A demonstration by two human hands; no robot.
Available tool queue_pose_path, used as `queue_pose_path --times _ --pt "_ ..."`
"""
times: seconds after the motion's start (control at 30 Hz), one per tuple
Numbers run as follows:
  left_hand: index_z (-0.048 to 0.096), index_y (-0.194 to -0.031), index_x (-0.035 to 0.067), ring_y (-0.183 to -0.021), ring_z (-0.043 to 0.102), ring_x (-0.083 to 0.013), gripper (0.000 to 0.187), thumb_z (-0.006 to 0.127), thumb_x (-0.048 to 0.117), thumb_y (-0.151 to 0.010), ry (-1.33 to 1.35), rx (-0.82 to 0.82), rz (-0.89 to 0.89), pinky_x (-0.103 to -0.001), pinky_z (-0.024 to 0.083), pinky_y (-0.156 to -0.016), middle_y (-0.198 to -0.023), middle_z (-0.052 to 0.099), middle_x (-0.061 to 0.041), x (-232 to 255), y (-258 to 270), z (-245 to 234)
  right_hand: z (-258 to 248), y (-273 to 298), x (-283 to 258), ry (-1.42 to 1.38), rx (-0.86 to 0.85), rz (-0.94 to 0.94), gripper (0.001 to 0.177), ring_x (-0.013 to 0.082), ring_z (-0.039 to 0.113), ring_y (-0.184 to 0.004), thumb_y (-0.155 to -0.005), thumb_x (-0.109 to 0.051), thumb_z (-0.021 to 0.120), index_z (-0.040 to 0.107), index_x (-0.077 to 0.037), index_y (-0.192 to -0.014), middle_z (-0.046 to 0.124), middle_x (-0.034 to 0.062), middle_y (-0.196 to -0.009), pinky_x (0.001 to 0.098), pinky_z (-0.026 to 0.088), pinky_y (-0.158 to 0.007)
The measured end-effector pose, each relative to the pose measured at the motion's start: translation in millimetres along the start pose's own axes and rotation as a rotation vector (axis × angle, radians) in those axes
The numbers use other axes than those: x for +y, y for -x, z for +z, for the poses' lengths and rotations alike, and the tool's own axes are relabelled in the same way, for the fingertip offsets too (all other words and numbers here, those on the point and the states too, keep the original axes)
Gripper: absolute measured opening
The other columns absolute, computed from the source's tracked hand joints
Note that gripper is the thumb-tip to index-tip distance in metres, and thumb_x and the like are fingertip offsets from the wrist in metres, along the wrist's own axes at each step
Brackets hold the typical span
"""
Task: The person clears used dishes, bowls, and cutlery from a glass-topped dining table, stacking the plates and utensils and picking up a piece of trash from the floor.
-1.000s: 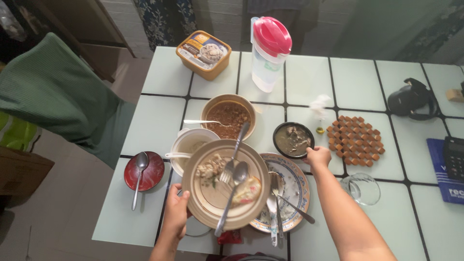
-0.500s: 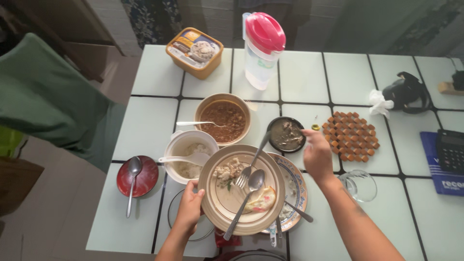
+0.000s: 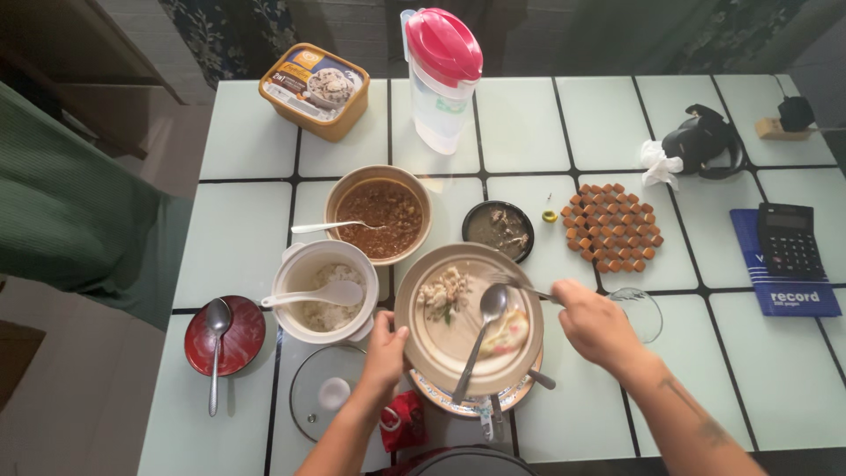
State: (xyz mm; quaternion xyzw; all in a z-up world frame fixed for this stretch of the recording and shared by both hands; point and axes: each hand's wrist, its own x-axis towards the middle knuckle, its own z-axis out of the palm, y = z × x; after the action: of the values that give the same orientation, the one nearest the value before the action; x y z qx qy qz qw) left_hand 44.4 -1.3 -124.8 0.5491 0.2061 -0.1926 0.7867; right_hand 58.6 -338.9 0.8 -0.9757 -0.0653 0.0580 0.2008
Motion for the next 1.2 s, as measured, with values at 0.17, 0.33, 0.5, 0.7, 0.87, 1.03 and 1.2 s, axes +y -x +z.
queue_pose_path --times 0.17,0.33,0.5,0.7,0.87,1.03,1.2 --pt "0.039 -0.126 0.012 -0.092 0.071 -0.0243 0.023 0.039 0.011 -0.103 0.115 0.047 0.02 -0.041 0.063 -0.074 -0.117 0.064 -0.015 -1.9 4.3 37.2 46.2 21.0 -27.4 -0.185 -0.106 0.419 0.038 0.0378 0.071 -0.087 -0.09 -0.044 0.06 0.066 -0.009 -0.101 0.073 0.0186 -0.09 0.0493 0.054 -0.079" --pt "0.039 -0.128 0.009 -0.106 0.067 -0.0221 0.024 0.038 0.01 -0.104 0.145 0.074 0.11 -0.042 0.065 -0.082 -0.124 0.059 -0.015 2.9 14.4 62.4 70.1 32.1 -71.8 -0.081 0.052 0.394 0.045 0.0392 0.069 -0.091 -0.084 -0.048 0.07 0.06 -0.009 -0.104 0.07 0.0139 -0.098 0.0511 0.052 -0.079" --pt "0.038 -0.127 0.009 -0.107 0.067 -0.0225 0.023 0.037 0.01 -0.104 0.144 0.048 0.124 -0.042 0.065 -0.084 -0.125 0.058 -0.015 8.5 15.6 57.9 82.2 26.0 -56.4 -0.24 0.216 0.264 0.022 0.0416 0.065 -0.092 -0.084 -0.02 0.064 0.057 -0.006 -0.1 0.064 0.0167 -0.102 0.0513 0.051 -0.08" --pt "0.039 -0.127 0.009 -0.106 0.066 -0.021 0.023 0.037 0.01 -0.104 0.125 0.067 0.117 -0.042 0.064 -0.083 -0.125 0.057 -0.013 8.0 19.0 58.7 77.3 12.4 -37.4 -0.233 0.092 0.352 0.019 0.0399 0.063 -0.093 -0.086 -0.016 0.064 0.054 -0.003 -0.096 0.062 0.0175 -0.098 0.0501 0.049 -0.083" --pt "0.039 -0.127 0.01 -0.105 0.066 -0.0215 0.022 0.037 0.011 -0.104 0.161 0.07 0.117 -0.042 0.064 -0.083 -0.124 0.058 -0.014 5.1 12.0 60.8 87.3 -1.6 -15.2 -0.281 0.195 0.248 0.021 0.0428 0.06 -0.093 -0.078 -0.004 0.058 0.053 -0.001 -0.099 0.057 0.0198 -0.103 0.0505 0.048 -0.08" --pt "0.039 -0.127 0.009 -0.105 0.065 -0.0211 0.023 0.039 0.014 -0.105 0.143 0.097 0.17 -0.041 0.062 -0.083 -0.124 0.059 -0.014 12.3 2.4 62.1 72.4 -7.4 -13.1 -0.256 0.19 0.321 0.012 0.0452 0.06 -0.095 -0.09 -0.009 0.056 0.055 -0.001 -0.098 0.062 0.0208 -0.097 0.0528 0.046 -0.084" --pt "0.039 -0.128 0.009 -0.103 0.064 -0.0199 0.025 0.043 0.016 -0.104 0.101 0.145 0.24 -0.039 0.06 -0.083 -0.121 0.059 -0.014 25.7 -17.2 64.9 63.5 -11.1 -22.2 -0.449 -0.053 0.138 0.014 0.0426 0.065 -0.092 -0.094 -0.015 0.053 0.053 -0.004 -0.103 0.066 0.022 -0.093 0.0507 0.049 -0.082"
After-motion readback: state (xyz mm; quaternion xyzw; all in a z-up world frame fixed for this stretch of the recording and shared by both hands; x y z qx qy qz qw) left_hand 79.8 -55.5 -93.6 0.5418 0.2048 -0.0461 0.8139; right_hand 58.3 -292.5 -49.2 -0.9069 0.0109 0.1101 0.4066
